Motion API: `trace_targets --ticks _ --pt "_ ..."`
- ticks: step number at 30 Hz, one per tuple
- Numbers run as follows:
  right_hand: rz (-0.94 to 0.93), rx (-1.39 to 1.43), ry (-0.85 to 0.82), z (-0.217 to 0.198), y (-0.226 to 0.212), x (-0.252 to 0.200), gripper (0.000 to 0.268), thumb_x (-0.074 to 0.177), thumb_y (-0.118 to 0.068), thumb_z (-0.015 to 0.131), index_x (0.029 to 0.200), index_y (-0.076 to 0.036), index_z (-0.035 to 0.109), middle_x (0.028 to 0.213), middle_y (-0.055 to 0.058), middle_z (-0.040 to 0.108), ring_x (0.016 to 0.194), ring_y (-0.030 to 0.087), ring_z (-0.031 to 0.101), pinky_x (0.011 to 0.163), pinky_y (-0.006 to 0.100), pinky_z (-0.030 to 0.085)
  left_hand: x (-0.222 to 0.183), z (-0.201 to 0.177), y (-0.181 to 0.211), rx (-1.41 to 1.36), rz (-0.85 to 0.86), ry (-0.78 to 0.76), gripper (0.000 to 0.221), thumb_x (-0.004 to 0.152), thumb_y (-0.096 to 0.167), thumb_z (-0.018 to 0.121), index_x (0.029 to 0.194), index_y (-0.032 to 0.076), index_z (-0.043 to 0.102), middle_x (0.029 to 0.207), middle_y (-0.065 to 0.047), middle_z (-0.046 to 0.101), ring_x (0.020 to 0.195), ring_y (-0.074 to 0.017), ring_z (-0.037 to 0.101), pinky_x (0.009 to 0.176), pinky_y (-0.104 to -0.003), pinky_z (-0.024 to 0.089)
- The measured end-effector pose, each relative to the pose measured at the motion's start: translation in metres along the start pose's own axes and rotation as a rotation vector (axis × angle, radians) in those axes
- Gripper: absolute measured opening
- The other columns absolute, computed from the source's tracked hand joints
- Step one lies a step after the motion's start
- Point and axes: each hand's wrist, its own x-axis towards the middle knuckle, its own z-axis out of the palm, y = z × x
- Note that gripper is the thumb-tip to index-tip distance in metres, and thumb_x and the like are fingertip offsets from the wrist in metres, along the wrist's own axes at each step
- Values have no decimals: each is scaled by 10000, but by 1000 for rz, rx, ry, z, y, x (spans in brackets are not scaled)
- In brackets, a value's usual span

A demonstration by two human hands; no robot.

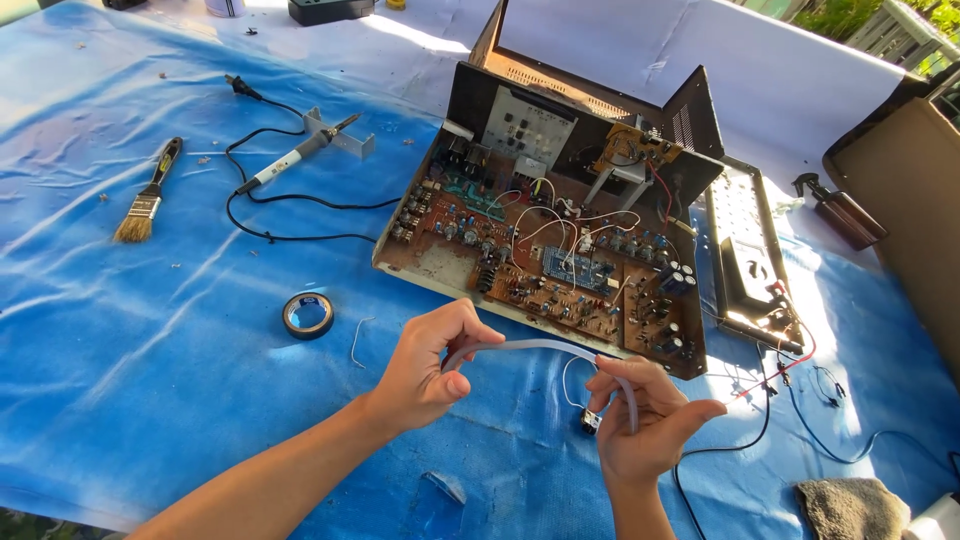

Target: Preparing an electronic component by peeling adhesive backing from a tube and heating a wire end.

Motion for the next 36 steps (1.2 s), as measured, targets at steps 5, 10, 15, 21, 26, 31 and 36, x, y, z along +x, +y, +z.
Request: trace_targets --ticks 5,10,15,21,26,31,36 --pt "3 3 16 -2 4 -2 953 1003 -769 153 926 -48 771 677 91 657 512 169 589 476 244 443 -3 0 -1 -18 -22 -17 883 902 904 381 991 78 681 786 2 529 626 -85 471 535 -204 407" --pt "21 19 61 0 4 -2 979 963 -801 154 860 -38 759 630 93 612 492 157 578 483 225 452 -3 0 -4 -22 1 -20 860 914 897 375 964 91 671 776 20 517 625 -73 443 525 -199 379" --pt "54 27 101 -2 5 -8 990 955 -805 156 805 -22 743 614 108 591 545 179 587 491 228 448 -6 1 -2 -40 10 -24 895 937 901 323 924 75 667 747 16 502 599 -77 418 509 -209 341" --pt "42 19 112 3 4 -6 958 985 -772 157 736 -42 724 544 95 544 494 152 519 466 222 387 -5 3 -5 -36 18 -46 945 984 868 232 852 43 671 711 11 466 568 -91 390 501 -236 295" --pt "51 0 126 11 6 -6 938 991 -762 161 673 -68 706 487 69 498 454 144 482 452 223 348 -4 1 -8 -24 9 -48 886 975 851 294 829 55 656 718 -1 517 598 -103 455 514 -238 337" --pt "-25 40 65 17 3 -6 885 1035 -694 184 636 -80 682 474 55 469 430 139 417 460 256 290 -6 2 -9 34 3 -41 773 921 837 413 783 110 637 680 38 476 572 -75 401 491 -229 316" --pt "-49 50 6 21 4 -8 848 1057 -652 214 630 -88 682 497 30 485 428 123 382 460 273 258 -2 9 -3 62 59 9 775 1025 713 320 641 87 568 596 5 476 514 -106 439 460 -250 327"
